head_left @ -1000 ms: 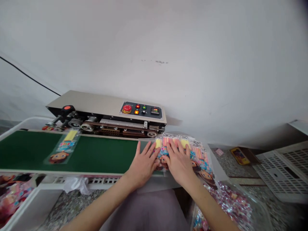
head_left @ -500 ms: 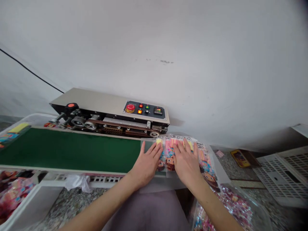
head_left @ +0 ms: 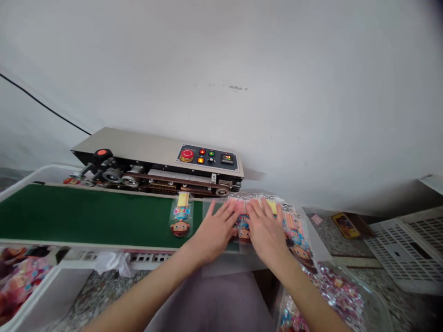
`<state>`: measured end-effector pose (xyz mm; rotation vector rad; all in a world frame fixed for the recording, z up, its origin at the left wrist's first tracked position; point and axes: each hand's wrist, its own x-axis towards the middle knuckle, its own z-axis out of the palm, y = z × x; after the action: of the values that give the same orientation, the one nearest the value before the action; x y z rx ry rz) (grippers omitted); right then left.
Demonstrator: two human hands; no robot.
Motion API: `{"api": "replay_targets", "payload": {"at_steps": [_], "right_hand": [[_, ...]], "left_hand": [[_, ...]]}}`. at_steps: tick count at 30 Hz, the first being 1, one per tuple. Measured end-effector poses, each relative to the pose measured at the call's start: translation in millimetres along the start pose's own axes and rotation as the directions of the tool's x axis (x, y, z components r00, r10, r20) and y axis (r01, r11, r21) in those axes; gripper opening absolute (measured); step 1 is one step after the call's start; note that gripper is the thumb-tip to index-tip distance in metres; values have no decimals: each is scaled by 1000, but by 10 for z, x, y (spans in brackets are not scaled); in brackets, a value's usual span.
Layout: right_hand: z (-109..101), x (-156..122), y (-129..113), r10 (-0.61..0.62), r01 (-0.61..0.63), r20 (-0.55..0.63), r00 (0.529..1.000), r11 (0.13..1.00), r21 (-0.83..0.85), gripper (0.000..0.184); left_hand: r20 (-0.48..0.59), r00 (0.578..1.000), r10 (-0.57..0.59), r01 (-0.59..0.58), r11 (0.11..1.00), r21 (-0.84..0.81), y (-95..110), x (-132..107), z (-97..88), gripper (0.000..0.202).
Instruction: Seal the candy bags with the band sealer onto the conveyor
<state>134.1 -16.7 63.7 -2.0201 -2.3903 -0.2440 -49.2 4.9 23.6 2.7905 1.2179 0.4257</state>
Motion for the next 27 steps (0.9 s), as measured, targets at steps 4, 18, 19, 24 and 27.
{"api": "replay_targets", "payload": {"at_steps": [4,18,19,24,27], "right_hand": [[50,-31,-2,40,-40,54,998,999,1,47],[-130,-31,-70,-6,4,85,996,1000,26,47],[-123,-40,-55,-28,27,96,995,1000,11,46],[-179,26,-150,-15,23,84,996,996,-86,40],[-256,90,-170,7,2,75,997,992,-126,34]], "left_hand": [[-18,1000,2,-1,1000,22,45,4,187,55],[13,997,-72,72,997,-17,133,-18,-13,47],[5,999,-43,43,999,-25,170,6,48,49],[-9,999,-46,46,999,5,209,-12,210,52],[10,998,-54,54,998,26,194,-19,126,51]]}}
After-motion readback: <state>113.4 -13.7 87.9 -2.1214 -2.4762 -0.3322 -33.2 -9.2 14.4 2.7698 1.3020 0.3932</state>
